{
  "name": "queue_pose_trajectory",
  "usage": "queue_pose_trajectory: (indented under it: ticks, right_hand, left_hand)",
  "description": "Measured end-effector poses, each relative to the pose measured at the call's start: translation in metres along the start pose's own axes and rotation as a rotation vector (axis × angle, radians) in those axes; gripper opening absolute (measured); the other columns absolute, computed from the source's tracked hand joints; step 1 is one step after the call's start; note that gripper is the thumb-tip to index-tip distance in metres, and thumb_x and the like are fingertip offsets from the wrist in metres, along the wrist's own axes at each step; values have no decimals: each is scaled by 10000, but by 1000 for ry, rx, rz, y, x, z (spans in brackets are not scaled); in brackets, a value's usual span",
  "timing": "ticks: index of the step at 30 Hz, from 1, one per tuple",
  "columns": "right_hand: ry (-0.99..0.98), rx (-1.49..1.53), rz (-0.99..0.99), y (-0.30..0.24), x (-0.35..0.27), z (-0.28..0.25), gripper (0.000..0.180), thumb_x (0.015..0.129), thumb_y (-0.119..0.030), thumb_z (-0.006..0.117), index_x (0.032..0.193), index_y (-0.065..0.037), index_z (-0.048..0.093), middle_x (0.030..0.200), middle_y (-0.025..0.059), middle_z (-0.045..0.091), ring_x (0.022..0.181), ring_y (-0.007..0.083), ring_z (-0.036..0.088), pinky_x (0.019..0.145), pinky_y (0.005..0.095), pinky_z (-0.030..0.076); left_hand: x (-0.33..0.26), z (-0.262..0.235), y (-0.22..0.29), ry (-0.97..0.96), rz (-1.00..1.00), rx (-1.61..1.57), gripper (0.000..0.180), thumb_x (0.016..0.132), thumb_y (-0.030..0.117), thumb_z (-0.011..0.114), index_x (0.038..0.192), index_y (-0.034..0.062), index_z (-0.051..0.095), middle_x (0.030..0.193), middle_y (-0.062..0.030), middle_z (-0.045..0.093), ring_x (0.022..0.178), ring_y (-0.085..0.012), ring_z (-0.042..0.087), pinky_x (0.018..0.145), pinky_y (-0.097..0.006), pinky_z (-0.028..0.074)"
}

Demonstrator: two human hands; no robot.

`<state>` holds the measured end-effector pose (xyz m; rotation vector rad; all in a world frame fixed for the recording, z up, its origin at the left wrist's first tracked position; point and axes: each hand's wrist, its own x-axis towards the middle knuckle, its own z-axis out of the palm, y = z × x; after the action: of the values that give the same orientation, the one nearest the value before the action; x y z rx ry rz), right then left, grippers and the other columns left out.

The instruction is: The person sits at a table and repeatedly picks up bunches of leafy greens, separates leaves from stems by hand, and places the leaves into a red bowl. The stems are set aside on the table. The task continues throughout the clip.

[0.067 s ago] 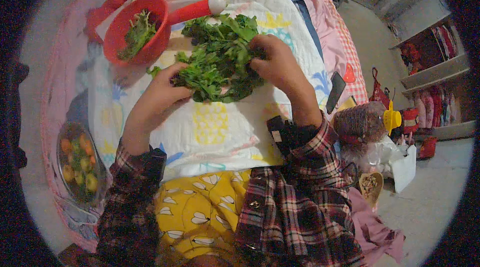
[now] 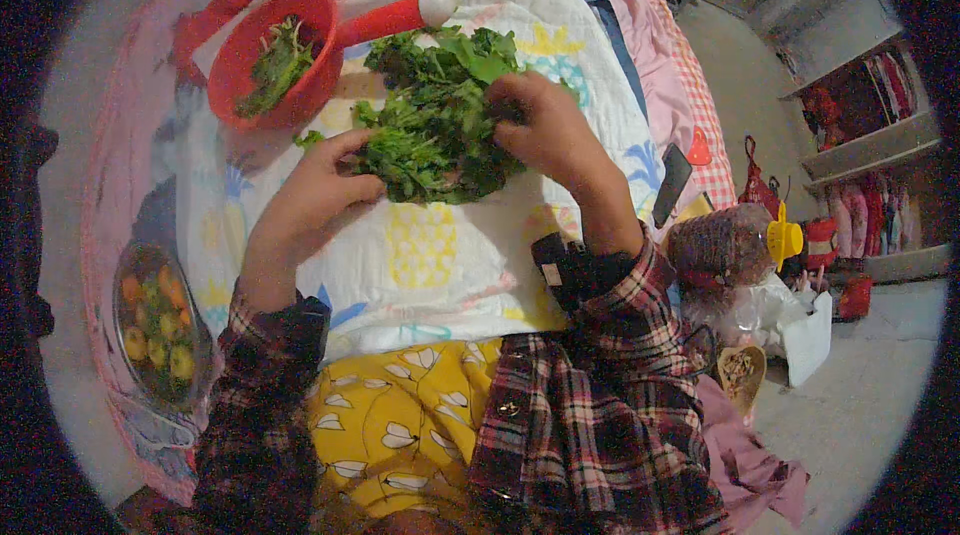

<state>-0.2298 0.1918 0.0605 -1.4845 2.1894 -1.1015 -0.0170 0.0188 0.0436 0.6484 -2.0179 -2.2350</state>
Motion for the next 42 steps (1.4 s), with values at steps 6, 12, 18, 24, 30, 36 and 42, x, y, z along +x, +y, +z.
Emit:
queue_pose_trajectory:
  ticks: [6, 12, 18, 24, 30, 36, 42]
  right_hand:
    - [133, 279, 105, -22, 2, -12, 233, 801, -69, 625, 1019, 10, 611, 845, 26, 611, 766, 111, 568, 685, 257, 476]
    - [1, 206, -31, -48, -10, 25, 206, 785, -53, 618, 985, 0, 622, 787, 61, 602, 713, 142, 568, 661, 277, 472]
    - [83, 2, 179, -46, -2, 29, 223, 764, -38, 603, 985, -19, 625, 800, 129, 609, 705, 220, 593, 663, 311, 479]
    - [-33, 115, -14, -60, -5, 40, 163, 800, -11, 639, 960, -29, 614, 769, -41, 534, 695, 51, 490, 606, 216, 421]
    - [-157, -23, -127, -71, 6, 65, 123, 788, -96, 650, 883, -26, 614, 757, 61, 585, 671, 175, 558, 626, 290, 465]
    - [1, 656, 183, -65, -3, 22, 88, 830, -105, 643, 891, -42, 632, 737, -20, 601, 610, 66, 526, 547, 210, 425]
    - [137, 688, 217, -53, -1, 27, 130, 843, -121, 639, 936, -30, 630, 743, -10, 592, 595, 70, 529, 549, 214, 443]
  left_hand:
    - [-12, -29, 1, 326, 37, -12, 275, 800, 81, 612, 1070, 27, 617, 743, 13, 564, 554, -45, 477, 464, -201, 365]
    - [-11, -20, -14, 139, 83, -277, 167, 827, 107, 622, 971, 23, 607, 711, 15, 565, 563, -52, 523, 488, -197, 399]
    - [-19, -16, -10, 71, -47, -97, 156, 820, 119, 626, 939, 20, 604, 672, 7, 553, 563, -54, 524, 450, -196, 389]
    - [-28, -18, -5, 32, -46, -152, 136, 830, 104, 611, 937, 19, 605, 684, 5, 558, 567, -61, 533, 483, -197, 417]
    - [-22, -7, -11, 11, 89, -377, 122, 833, 100, 616, 939, 40, 602, 710, -5, 572, 576, -74, 550, 508, -204, 438]
    - [-11, -4, -27, -32, 31, -472, 129, 850, 104, 613, 957, 35, 593, 746, -13, 589, 582, -85, 560, 519, -215, 452]
    - [-8, -5, -34, -113, 66, -556, 147, 861, 109, 608, 986, 34, 590, 769, -22, 600, 595, -91, 578, 515, -214, 454]
